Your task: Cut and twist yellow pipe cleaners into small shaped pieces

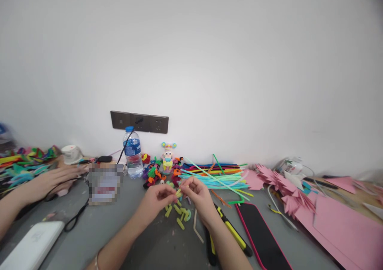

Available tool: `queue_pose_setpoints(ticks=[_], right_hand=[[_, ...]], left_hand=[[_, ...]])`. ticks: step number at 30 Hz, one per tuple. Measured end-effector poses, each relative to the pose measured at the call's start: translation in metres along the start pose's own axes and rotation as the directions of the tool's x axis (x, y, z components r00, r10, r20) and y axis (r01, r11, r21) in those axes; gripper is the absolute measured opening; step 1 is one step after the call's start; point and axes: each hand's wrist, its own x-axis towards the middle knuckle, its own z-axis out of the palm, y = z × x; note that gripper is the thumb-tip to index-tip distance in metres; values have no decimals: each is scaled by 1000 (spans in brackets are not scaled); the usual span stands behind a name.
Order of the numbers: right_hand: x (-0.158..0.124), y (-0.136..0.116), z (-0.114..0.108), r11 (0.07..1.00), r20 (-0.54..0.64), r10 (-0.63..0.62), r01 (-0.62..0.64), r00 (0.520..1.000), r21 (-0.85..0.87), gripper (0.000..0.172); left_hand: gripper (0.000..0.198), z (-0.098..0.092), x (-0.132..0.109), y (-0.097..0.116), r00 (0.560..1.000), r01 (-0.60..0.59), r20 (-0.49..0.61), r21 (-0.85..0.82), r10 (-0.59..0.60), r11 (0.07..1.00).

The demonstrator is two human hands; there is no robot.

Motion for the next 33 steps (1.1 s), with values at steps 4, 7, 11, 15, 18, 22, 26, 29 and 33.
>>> queue_pose_setpoints(ticks=[4,7,11,15,18,22,26,29,33], right_hand=[[0,0,0,1000,-6,18,-18,1000,-3,30],[0,0,0,1000,-2,-13,13,1000,1,30],[1,0,1,997,35,-82,82,996,2,27],[0,1,2,994,55,-111,111,992,-2,22],[-2,2,0,995,65,-94,96,993,-19,21],[-3,3,-1,993,92,-93,99,991,-69,19],[-5,3,2,982,136,-123,140,983,-123,16],[-6,-1,4,977,140,-142,161,980,-141,17],[-5,-5,3,976,132,-136,156,982,-155,19]], left_hand=[[27,-2,1,0,998,61,30,-30,-60,998],[29,-5,1,-2,995,91,33,-50,-89,995],[28,-7,1,-7,988,153,31,-180,-150,972],[26,-6,0,-6,980,198,62,-275,-188,941],[26,-4,0,-4,976,219,62,-324,-210,920],[25,-4,0,-3,970,243,78,-374,-231,895],[25,-4,0,-3,960,281,109,-445,-260,850],[26,-5,-2,0,938,346,168,-481,-303,806],[28,-4,-5,4,924,371,249,-408,-289,834]])
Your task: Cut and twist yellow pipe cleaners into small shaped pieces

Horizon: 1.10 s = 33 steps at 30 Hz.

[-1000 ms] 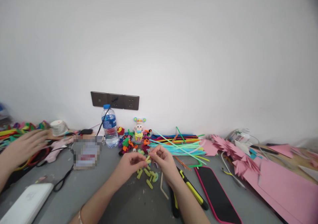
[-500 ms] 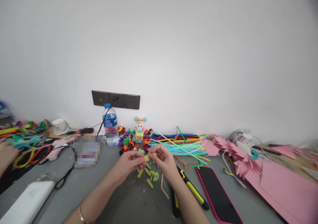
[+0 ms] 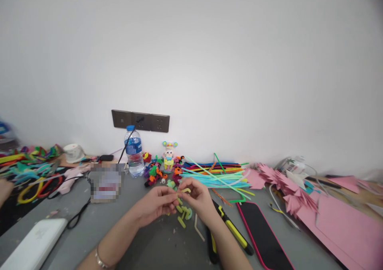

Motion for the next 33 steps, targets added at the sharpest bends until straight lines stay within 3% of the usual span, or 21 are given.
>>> queue_pose_setpoints(ticks=[6,10,15,21,26,33], right_hand=[[2,3,-4,990,-12,111,-109,994,84,26],[2,7,-4,983,13,145,-146,989,115,25],[1,7,-2,972,27,185,-187,982,145,25],[-1,1,0,950,71,216,-226,974,214,45],[-1,-5,5,958,56,180,-188,982,217,21],[-1,-9,3,972,85,146,-159,986,175,22]], left_hand=[[36,4,2,-2,986,-151,-16,325,166,934],[38,1,4,-4,990,-124,-18,378,141,917],[34,-1,0,-2,1000,-6,-7,254,8,967],[30,1,-1,-1,997,46,52,81,-50,996],[31,2,1,-5,995,86,56,-34,-84,996],[26,0,0,-6,993,81,91,-83,-73,993]])
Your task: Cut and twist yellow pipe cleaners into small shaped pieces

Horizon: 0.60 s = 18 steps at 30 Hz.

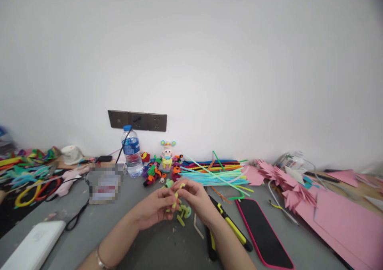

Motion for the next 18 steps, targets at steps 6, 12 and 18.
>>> queue_pose_setpoints(ticks=[6,12,18], right_hand=[[1,-6,-5,999,57,31,-28,998,-43,20],[-1,-6,-8,995,119,73,-65,990,-70,20],[-4,-8,-7,986,162,93,-68,983,-154,18]], left_hand=[[28,1,-1,2,999,-26,-20,73,28,997],[28,0,-1,3,999,-37,-10,168,39,985],[32,-3,-1,5,998,-45,-38,211,54,976]])
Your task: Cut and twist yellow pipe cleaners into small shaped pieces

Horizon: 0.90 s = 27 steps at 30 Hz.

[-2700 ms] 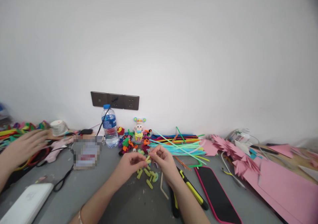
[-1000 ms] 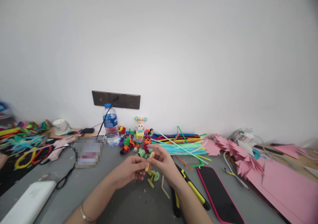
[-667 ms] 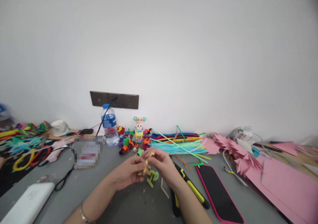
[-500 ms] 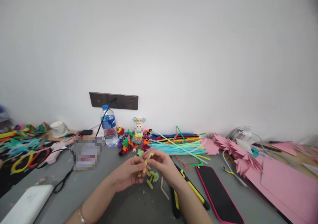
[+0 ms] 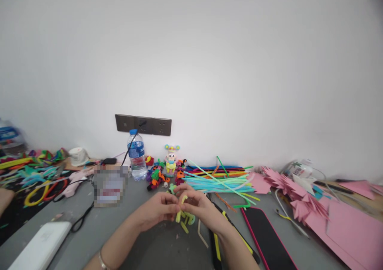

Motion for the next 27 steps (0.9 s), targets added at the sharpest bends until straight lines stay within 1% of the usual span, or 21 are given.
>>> queue_pose_setpoints(ticks=[4,8,11,17,20,22,24,27], right_hand=[[0,2,2,999,-41,-4,2,999,-52,15],[0,6,3,995,-52,-51,46,997,-83,15],[0,7,4,993,-34,-77,73,996,-97,14],[-1,2,4,997,5,-55,55,998,-61,17],[-3,-2,4,998,56,-40,43,998,-40,16],[-3,-3,4,999,84,-34,38,996,-38,18],[-2,0,3,997,56,-65,67,996,-48,20],[2,7,2,977,-60,-164,154,985,-147,13]], left_hand=[[33,-5,1,1,999,-26,-36,111,30,993],[34,-9,1,1,998,-40,-32,223,49,974],[34,-10,1,1,997,-65,-27,248,74,967],[33,-10,1,2,996,-80,-22,307,91,948],[33,-10,1,2,995,-83,-21,310,94,947],[33,-9,1,3,995,-82,-23,326,95,942],[34,-8,0,4,995,-75,-33,350,92,934],[35,-6,-1,6,995,-58,-55,350,82,935]])
